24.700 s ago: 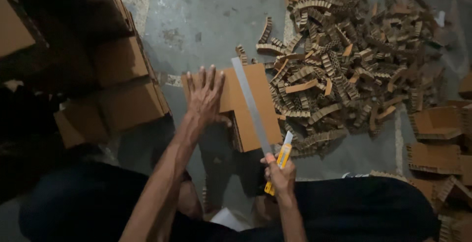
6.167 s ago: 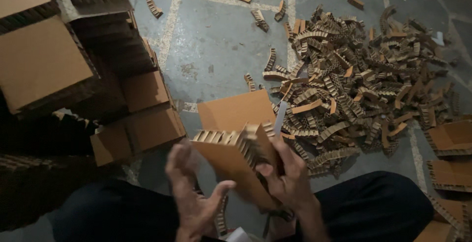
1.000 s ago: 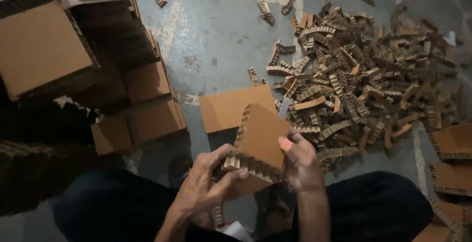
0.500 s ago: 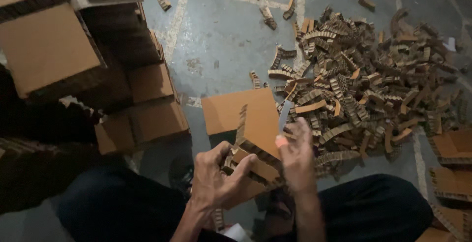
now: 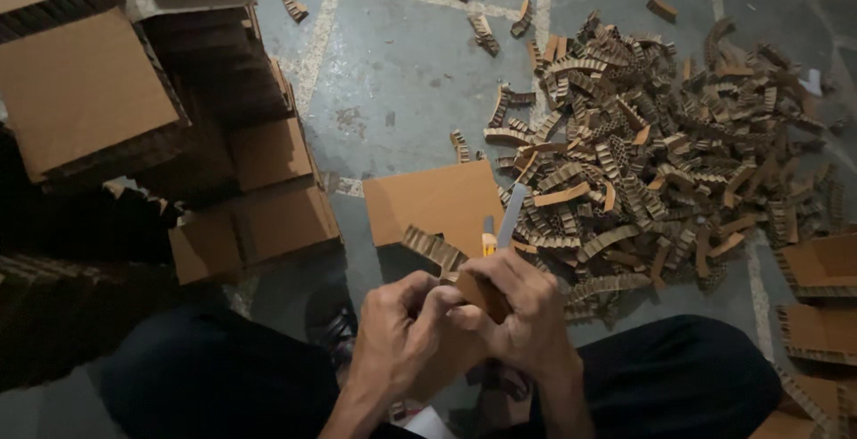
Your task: The person sits on the floor and uses a utility knife and a metal ruler to cut rectangular pieces of corrugated cardboard. They repeatedly score and snap the cardboard along straight lines, separating strips and stacking the cut pieces.
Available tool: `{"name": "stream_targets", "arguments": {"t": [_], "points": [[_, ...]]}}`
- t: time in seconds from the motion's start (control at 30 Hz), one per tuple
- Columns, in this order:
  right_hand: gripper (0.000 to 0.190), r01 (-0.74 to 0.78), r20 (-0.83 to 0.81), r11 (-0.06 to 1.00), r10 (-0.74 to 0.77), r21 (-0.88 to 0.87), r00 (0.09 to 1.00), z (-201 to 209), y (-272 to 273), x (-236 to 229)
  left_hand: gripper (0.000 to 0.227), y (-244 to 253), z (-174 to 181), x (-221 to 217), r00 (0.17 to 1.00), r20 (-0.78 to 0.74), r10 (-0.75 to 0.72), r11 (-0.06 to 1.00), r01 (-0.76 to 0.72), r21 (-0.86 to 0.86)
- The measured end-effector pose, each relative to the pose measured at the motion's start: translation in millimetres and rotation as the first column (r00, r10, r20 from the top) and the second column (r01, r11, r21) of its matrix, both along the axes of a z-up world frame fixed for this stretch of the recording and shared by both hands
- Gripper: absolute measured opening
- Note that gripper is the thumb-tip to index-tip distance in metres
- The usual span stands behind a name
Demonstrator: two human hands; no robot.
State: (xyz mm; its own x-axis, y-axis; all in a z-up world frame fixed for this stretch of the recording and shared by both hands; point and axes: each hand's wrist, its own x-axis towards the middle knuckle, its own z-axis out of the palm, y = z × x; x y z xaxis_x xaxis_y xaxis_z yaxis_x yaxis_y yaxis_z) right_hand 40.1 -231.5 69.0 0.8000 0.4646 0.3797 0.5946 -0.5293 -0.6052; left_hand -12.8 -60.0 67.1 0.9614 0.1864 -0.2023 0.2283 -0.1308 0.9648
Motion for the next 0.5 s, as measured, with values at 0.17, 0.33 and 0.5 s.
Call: {"name": "stream_targets", "arguments": {"t": [0.17,0.33,0.5], "points": [[0.048,-0.057,0.046,0.996,0.054,0.067,0.997,-20,-3,12,0.048,8,6,-10,0.937,0.235,-0.259,0.964,0.267,0.001],[0.035,-0.017,0.181,0.997,0.002,0.080,0.983,-50,-5,11,0.039,3,16,-8,0.948,0.072,-0.310,0.949,0.304,0.076],[0.039,0.325,0.136,0.903,-0.373,0.281,0.918,-80,-1,1,0.042,9,16,-3,0.937,0.050,-0.345,0.933,0.336,0.127]]}}
